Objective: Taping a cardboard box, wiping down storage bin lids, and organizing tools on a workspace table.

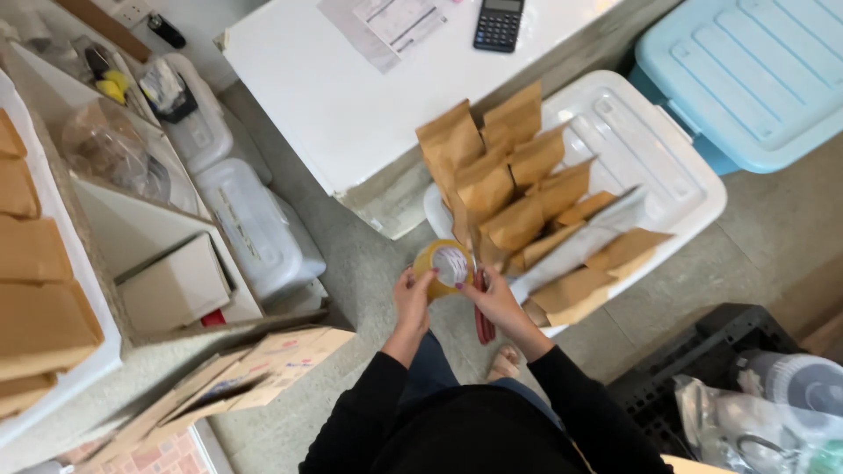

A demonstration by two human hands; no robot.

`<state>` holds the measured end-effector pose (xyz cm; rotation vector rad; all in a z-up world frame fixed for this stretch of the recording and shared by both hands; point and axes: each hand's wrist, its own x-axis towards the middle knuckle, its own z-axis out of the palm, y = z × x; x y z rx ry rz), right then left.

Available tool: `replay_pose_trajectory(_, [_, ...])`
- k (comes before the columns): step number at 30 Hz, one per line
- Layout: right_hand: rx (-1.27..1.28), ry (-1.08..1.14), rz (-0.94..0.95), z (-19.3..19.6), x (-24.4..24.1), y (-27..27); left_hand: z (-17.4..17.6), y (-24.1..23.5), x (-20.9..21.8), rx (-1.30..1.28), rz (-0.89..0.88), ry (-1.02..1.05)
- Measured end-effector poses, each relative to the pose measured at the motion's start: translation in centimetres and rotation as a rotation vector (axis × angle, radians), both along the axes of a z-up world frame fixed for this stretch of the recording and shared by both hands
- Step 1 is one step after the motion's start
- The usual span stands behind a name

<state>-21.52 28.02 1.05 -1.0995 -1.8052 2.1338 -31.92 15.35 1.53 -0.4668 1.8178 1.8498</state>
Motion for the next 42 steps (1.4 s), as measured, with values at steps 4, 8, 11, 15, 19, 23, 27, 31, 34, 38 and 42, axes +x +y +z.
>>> replay_pose_trajectory(4, [-0.021, 0.043, -0.027, 0.0, -11.8, 2.7, 1.2, 2.0, -11.6, 0.057, 0.098, 0.016])
replay_pose_trajectory(8, [0.103, 0.001, -0.050, -0.9, -24.6, 6.1, 1.2, 3.6, -23.0, -0.018, 0.111, 0.098])
replay_pose_trajectory(11, [0.208, -0.110, -0.069, 1.5, -33.7, 8.3, 1.4, 5.1, -30.0, -0.053, 0.141, 0.116])
replay_pose_trajectory(15, [0.345, -0.159, -0.068, 5.6, -40.7, 10.9, -4.0, 6.5, -36.1, -0.145, 0.111, 0.140])
replay_pose_trajectory(19, [0.488, -0.282, -0.138, -1.8, -43.9, 15.9, -3.7, 8.2, -36.9, -0.131, 0.077, 0.108])
replay_pose_trajectory(23, [0.646, -0.603, -0.019, -1.7, -45.3, 19.2, -3.3, 11.0, -38.1, -0.151, -0.031, 0.139])
replay_pose_trajectory(27, [0.776, -0.623, 0.004, -5.4, -45.6, 20.5, -5.4, 13.7, -38.9, -0.202, -0.139, 0.201])
replay_pose_trajectory(31, [0.843, -0.627, 0.014, -3.8, -44.6, 18.9, -6.5, 13.9, -39.5, -0.300, -0.255, 0.226])
replay_pose_trajectory(34, [1.005, -0.523, -0.110, -2.8, -42.6, 17.2, -6.6, 13.2, -38.9, -0.335, -0.327, 0.272])
replay_pose_trajectory(38, [0.949, -0.067, -0.195, -0.6, -39.1, 14.1, -4.2, 11.5, -36.7, -0.268, -0.429, 0.275])
replay_pose_trajectory(42, [0.710, -0.022, -0.191, -1.6, -34.1, 11.2, 0.3, 10.7, -33.7, -0.148, -0.450, 0.378])
